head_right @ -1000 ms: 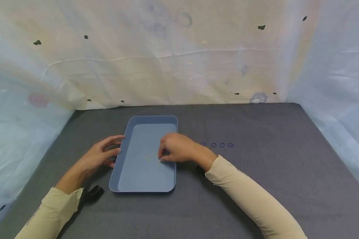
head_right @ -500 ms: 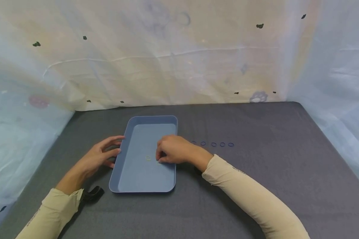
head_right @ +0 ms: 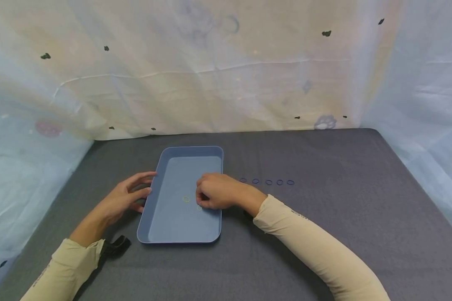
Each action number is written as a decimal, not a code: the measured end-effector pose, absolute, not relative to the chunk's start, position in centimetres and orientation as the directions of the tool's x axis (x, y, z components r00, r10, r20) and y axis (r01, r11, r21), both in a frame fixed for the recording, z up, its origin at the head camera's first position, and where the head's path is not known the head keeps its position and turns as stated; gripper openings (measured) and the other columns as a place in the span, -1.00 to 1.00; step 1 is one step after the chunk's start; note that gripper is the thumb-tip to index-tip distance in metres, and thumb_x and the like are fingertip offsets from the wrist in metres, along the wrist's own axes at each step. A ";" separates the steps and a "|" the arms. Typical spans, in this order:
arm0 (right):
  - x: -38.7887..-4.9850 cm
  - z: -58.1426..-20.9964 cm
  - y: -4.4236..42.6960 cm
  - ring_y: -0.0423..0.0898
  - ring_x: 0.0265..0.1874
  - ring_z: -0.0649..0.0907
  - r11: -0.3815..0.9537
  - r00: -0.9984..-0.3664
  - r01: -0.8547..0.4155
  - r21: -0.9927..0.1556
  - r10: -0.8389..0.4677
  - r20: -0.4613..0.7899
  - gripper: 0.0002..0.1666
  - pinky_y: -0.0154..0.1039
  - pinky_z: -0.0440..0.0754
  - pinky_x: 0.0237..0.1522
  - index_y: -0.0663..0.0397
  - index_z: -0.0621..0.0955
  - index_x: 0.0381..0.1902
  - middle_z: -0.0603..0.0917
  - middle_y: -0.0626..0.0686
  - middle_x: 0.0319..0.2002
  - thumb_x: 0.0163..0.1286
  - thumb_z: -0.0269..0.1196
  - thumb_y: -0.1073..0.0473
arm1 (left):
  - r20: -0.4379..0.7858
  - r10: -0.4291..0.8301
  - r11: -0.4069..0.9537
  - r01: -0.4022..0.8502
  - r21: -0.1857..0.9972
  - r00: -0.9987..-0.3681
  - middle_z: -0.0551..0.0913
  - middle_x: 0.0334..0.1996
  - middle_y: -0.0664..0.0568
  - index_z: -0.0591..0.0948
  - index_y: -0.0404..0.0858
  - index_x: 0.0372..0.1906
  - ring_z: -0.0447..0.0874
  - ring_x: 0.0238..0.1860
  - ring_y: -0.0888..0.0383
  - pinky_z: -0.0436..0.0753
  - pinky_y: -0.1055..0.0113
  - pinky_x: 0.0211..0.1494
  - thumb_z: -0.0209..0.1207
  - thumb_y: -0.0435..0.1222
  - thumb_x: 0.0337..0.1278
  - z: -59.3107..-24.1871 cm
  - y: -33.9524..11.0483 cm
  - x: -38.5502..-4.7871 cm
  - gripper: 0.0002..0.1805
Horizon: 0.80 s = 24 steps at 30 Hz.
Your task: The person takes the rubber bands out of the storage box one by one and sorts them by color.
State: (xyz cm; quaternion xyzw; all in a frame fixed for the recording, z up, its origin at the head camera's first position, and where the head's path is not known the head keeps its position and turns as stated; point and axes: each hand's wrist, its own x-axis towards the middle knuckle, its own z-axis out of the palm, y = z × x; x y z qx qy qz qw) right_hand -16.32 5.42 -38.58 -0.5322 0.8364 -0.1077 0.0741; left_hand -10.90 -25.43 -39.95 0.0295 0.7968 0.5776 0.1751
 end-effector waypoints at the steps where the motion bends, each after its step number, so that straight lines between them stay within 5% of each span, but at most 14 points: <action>1: -16.3 -38.6 5.4 -0.23 -0.27 0.47 0.412 -0.424 -0.874 -0.258 -0.906 -0.012 -0.89 -0.31 0.50 -0.17 -0.21 0.69 -0.36 0.60 -0.20 -0.32 0.40 0.29 0.06 | -0.244 0.250 0.332 -0.154 0.931 -0.937 0.25 0.43 -0.32 0.23 -0.11 0.52 0.57 0.16 -0.22 0.78 0.10 -0.26 0.12 -0.23 0.45 -39.9 -25.4 -10.9 -0.37; 24: -15.3 -38.3 5.9 -0.20 -0.25 0.53 0.381 -0.415 -0.900 -0.212 -0.898 0.148 -0.88 -0.27 0.57 -0.09 -0.12 0.69 -0.34 0.67 -0.16 -0.29 0.41 0.27 0.09 | -0.236 0.259 0.327 -0.145 0.934 -0.937 0.25 0.43 -0.32 0.22 -0.13 0.52 0.59 0.13 -0.20 0.78 0.08 -0.27 0.12 -0.23 0.45 -40.1 -25.5 -10.9 -0.36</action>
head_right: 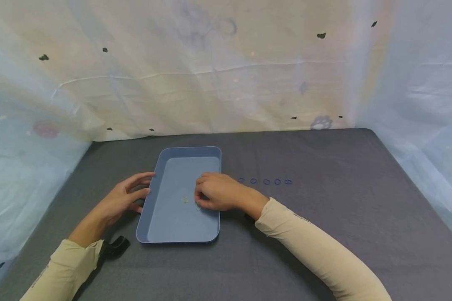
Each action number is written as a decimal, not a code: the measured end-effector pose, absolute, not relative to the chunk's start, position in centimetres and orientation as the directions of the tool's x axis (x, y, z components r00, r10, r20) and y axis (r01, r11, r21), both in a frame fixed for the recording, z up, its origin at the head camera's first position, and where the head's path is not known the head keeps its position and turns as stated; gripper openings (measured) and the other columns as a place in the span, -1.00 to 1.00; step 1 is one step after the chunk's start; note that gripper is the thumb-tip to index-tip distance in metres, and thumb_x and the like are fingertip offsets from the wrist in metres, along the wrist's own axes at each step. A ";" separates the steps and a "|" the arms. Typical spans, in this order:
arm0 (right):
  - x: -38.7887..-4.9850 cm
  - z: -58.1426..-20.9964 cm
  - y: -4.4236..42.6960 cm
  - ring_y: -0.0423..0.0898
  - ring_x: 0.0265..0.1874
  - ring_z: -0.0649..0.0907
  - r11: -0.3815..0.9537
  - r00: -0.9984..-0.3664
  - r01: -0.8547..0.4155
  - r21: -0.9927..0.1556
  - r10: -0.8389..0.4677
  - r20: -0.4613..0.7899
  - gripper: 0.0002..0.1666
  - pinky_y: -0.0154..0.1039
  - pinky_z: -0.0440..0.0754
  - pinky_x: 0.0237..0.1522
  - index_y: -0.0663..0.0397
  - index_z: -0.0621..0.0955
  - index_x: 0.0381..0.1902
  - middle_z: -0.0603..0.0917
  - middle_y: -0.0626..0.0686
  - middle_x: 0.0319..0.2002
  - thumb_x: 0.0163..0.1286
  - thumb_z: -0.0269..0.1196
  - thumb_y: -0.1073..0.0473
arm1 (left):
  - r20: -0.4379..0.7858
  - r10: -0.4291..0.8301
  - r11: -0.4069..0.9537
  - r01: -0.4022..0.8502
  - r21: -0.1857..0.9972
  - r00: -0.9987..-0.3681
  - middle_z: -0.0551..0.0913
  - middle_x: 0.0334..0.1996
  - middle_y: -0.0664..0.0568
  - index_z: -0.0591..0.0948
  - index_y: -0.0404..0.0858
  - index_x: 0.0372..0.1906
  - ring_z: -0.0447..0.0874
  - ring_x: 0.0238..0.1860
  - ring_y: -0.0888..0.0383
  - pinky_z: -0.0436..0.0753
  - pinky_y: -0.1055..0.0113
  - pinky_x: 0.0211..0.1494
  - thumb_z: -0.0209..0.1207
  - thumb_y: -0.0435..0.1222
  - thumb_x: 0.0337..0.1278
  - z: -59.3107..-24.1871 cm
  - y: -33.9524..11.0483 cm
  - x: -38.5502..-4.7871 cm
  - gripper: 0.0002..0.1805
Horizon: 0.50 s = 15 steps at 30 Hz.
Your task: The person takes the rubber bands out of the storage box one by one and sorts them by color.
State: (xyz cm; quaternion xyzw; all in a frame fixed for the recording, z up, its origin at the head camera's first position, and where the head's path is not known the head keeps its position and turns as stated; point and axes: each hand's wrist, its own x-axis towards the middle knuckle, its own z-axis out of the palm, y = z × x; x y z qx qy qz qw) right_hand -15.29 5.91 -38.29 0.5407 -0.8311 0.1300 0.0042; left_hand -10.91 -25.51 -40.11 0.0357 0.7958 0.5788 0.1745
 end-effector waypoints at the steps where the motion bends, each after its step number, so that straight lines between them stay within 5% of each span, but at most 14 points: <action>1: -15.2 -38.3 5.9 -0.20 -0.25 0.54 0.381 -0.415 -0.900 -0.211 -0.896 0.155 -0.88 -0.27 0.57 -0.08 -0.12 0.69 -0.34 0.67 -0.16 -0.29 0.41 0.26 0.09 | -0.235 0.258 0.328 -0.144 0.934 -0.937 0.25 0.43 -0.32 0.22 -0.13 0.52 0.59 0.13 -0.20 0.77 0.09 -0.27 0.12 -0.23 0.45 -40.1 -25.5 -10.9 -0.36; 11: -15.5 -36.1 8.3 -0.17 -0.14 0.57 0.470 -0.539 -0.831 -0.299 -0.812 0.223 -0.92 -0.19 0.60 0.09 -0.12 0.68 -0.33 0.64 -0.16 -0.25 0.40 0.30 0.09 | -0.236 0.263 0.323 -0.145 0.935 -0.935 0.24 0.43 -0.33 0.22 -0.13 0.52 0.59 0.12 -0.19 0.78 0.09 -0.27 0.12 -0.22 0.45 -40.1 -25.5 -10.9 -0.36; 15: -15.5 -35.2 9.6 -0.16 -0.13 0.56 0.511 -0.591 -0.795 -0.327 -0.774 0.227 -0.93 -0.20 0.61 0.01 -0.10 0.69 -0.31 0.64 -0.16 -0.22 0.40 0.29 0.11 | -0.235 0.260 0.328 -0.143 0.934 -0.936 0.25 0.43 -0.32 0.22 -0.13 0.53 0.60 0.12 -0.19 0.77 0.09 -0.27 0.12 -0.22 0.45 -40.2 -25.5 -10.9 -0.36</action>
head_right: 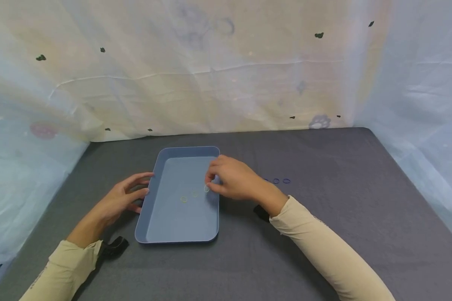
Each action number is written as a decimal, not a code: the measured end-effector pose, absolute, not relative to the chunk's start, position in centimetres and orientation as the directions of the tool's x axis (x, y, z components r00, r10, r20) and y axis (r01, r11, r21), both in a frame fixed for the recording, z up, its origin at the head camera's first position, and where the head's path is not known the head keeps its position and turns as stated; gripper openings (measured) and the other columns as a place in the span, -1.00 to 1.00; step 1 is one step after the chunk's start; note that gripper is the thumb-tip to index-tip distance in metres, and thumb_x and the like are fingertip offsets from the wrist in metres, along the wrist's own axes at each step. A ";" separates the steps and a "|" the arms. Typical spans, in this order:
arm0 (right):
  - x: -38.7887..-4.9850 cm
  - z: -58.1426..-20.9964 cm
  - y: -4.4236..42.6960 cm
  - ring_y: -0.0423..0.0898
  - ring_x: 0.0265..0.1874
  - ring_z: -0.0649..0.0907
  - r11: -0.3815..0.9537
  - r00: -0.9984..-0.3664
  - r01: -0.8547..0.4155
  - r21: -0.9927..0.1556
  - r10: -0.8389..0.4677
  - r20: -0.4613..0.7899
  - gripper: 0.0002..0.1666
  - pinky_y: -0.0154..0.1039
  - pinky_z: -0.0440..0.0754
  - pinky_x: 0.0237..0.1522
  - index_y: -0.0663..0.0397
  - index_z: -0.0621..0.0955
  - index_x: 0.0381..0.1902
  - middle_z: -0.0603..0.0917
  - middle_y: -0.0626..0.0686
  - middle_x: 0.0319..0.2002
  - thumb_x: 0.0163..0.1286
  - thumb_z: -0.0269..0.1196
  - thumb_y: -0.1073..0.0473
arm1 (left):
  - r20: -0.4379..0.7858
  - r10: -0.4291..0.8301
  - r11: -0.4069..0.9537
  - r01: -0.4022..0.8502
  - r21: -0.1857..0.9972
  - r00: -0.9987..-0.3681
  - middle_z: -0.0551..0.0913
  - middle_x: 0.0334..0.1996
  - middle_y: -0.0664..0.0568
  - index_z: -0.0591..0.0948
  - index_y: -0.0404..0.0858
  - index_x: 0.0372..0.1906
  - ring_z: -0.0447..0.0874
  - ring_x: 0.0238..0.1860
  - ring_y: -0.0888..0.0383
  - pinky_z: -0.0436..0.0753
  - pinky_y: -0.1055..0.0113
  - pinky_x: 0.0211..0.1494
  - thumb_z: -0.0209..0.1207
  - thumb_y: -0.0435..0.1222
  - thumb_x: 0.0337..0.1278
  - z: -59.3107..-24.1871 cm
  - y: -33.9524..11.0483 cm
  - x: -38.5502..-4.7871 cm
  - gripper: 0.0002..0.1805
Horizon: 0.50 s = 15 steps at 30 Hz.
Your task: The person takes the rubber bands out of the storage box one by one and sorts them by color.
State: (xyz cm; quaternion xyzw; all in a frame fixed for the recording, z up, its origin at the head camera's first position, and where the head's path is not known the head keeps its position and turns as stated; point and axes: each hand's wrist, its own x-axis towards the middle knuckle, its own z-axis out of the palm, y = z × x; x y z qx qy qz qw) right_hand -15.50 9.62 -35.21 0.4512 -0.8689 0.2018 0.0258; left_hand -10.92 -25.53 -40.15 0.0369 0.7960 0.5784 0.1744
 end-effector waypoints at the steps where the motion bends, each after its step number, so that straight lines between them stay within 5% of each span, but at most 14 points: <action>1: -15.4 -35.0 9.9 -0.16 -0.12 0.56 0.520 -0.603 -0.786 -0.334 -0.764 0.230 -0.94 -0.21 0.61 -0.01 -0.09 0.69 -0.30 0.64 -0.16 -0.22 0.39 0.30 0.11 | -0.234 0.260 0.325 -0.143 0.935 -0.937 0.25 0.43 -0.32 0.21 -0.13 0.53 0.60 0.12 -0.19 0.77 0.09 -0.27 0.11 -0.22 0.45 -40.2 -25.5 -10.9 -0.36; 15: -12.4 -35.6 13.3 -0.16 -0.13 0.55 0.633 -0.778 -0.617 -0.468 -0.579 0.242 -0.92 -0.18 0.57 -0.12 -0.21 0.67 -0.35 0.64 -0.22 -0.25 0.34 0.35 0.13 | -0.236 0.260 0.320 -0.147 0.936 -0.936 0.27 0.42 -0.31 0.22 -0.11 0.52 0.59 0.14 -0.19 0.77 0.10 -0.26 0.12 -0.20 0.45 -40.4 -25.6 -10.9 -0.37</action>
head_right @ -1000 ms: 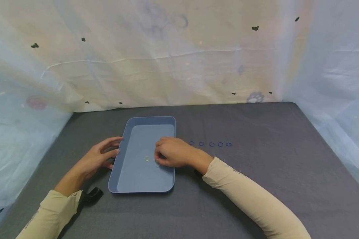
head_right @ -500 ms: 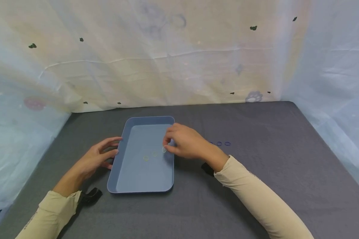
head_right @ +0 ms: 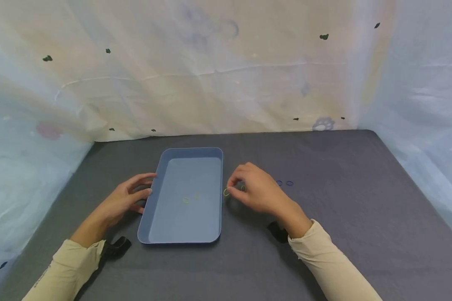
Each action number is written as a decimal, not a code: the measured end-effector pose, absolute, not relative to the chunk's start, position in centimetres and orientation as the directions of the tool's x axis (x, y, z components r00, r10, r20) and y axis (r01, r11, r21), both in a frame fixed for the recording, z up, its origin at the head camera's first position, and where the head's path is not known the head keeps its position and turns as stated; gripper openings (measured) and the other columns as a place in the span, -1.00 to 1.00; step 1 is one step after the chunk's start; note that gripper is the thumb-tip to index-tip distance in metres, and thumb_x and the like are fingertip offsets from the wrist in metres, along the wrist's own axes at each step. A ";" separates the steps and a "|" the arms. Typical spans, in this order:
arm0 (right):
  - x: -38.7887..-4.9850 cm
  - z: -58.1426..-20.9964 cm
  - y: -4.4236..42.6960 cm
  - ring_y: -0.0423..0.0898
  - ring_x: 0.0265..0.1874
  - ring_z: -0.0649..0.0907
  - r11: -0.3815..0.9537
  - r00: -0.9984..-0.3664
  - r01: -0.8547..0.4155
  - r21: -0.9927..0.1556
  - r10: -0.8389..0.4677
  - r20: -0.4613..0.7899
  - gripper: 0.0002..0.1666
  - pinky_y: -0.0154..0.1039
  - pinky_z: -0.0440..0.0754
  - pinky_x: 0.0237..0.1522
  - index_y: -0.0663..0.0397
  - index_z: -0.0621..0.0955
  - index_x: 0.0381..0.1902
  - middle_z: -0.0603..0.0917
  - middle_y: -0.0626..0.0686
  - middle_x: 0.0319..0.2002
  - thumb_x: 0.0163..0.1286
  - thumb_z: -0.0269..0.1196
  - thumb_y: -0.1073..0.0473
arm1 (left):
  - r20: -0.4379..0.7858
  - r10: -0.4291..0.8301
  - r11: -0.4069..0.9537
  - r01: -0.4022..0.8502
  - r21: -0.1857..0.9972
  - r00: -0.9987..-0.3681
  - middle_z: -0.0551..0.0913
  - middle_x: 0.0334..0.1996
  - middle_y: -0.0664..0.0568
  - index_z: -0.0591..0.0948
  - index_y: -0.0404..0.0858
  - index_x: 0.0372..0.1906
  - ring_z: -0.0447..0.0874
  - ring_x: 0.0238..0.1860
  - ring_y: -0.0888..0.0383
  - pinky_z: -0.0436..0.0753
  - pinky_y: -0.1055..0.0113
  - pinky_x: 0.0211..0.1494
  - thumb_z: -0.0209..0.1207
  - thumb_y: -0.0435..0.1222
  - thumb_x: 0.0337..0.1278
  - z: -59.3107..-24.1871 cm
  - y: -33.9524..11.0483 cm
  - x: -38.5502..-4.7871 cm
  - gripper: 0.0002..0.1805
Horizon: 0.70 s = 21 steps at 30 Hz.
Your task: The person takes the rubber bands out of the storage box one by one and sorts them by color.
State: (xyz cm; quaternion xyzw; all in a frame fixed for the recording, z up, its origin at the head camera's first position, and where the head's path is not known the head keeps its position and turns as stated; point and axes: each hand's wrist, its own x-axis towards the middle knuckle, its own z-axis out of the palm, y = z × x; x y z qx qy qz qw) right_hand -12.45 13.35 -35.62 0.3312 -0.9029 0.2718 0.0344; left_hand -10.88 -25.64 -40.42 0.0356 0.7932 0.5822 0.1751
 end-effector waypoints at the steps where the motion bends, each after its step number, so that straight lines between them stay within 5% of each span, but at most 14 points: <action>1: -12.4 -35.6 13.5 -0.17 -0.13 0.56 0.640 -0.787 -0.608 -0.471 -0.565 0.248 -0.92 -0.16 0.57 -0.10 -0.20 0.68 -0.35 0.64 -0.21 -0.26 0.33 0.36 0.14 | -0.238 0.262 0.319 -0.148 0.936 -0.935 0.27 0.42 -0.31 0.22 -0.11 0.52 0.60 0.13 -0.19 0.77 0.10 -0.25 0.12 -0.20 0.45 -40.4 -25.6 -10.9 -0.36; 21: -13.7 -35.4 15.5 -0.12 -0.14 0.57 0.724 -0.827 -0.560 -0.402 -0.520 0.215 -0.95 -0.08 0.57 -0.08 -0.13 0.69 -0.35 0.67 -0.12 -0.26 0.35 0.34 0.13 | -0.237 0.247 0.340 -0.145 0.929 -0.939 0.29 0.41 -0.30 0.24 -0.09 0.52 0.60 0.13 -0.18 0.77 0.12 -0.26 0.13 -0.18 0.44 -40.4 -25.6 -10.7 -0.37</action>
